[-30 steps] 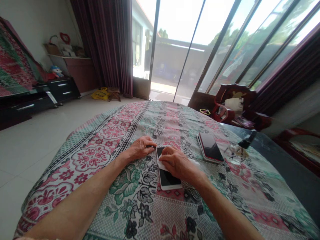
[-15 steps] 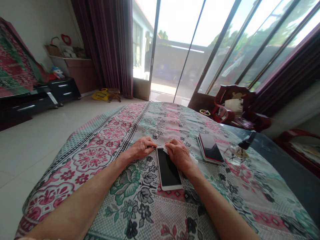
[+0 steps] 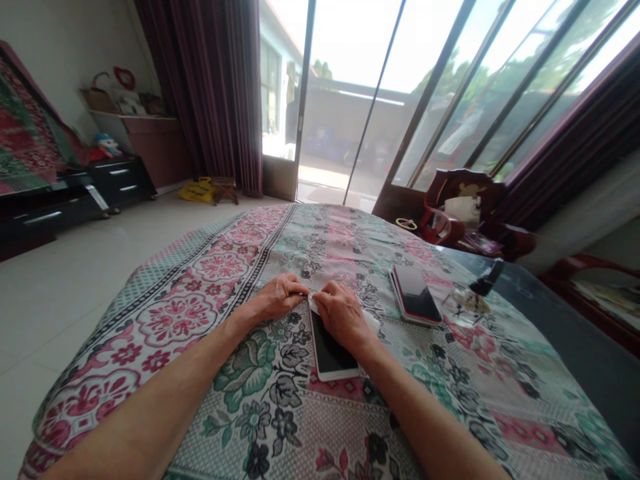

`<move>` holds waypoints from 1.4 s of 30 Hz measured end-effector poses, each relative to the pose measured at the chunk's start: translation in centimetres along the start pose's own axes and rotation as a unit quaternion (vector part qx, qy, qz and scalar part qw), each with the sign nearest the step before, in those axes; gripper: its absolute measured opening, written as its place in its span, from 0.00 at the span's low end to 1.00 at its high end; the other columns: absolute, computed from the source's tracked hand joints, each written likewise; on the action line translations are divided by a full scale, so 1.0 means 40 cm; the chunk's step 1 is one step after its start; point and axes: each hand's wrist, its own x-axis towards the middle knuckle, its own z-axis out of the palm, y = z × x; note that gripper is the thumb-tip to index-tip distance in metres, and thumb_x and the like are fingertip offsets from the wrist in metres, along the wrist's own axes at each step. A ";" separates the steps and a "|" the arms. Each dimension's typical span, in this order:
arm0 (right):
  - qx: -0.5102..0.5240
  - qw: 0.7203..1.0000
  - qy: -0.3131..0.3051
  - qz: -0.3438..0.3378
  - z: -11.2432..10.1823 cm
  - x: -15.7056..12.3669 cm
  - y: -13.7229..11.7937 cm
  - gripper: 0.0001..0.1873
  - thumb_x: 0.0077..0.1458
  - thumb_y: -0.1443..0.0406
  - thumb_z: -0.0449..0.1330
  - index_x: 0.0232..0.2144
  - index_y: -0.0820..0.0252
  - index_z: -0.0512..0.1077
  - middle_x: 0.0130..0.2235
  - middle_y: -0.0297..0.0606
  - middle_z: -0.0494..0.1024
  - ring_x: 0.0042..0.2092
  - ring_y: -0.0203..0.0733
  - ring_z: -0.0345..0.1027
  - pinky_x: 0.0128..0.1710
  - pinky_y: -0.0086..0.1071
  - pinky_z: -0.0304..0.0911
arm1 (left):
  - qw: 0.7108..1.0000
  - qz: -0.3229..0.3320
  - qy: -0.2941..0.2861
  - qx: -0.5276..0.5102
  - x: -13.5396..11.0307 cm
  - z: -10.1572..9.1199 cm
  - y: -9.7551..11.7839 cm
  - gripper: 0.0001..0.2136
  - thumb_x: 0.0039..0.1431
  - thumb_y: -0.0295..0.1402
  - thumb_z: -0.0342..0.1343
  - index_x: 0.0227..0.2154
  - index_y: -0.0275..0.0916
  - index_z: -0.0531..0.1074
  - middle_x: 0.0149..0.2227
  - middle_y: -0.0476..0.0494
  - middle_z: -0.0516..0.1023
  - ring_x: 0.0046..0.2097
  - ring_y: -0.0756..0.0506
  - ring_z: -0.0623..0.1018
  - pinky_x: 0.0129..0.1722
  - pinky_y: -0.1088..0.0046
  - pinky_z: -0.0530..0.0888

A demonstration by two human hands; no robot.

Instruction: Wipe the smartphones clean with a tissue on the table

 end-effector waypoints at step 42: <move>0.037 0.997 -0.052 -0.036 -0.049 -0.124 -0.054 0.10 0.63 0.66 0.51 0.34 0.58 0.72 0.37 0.39 0.68 0.38 0.38 0.61 0.39 0.30 0.57 | 1.000 -0.027 -0.001 -0.012 -0.003 -0.013 0.024 0.11 0.55 0.26 0.54 0.38 0.41 0.80 0.35 0.46 0.76 0.38 0.48 0.75 0.42 0.74 0.70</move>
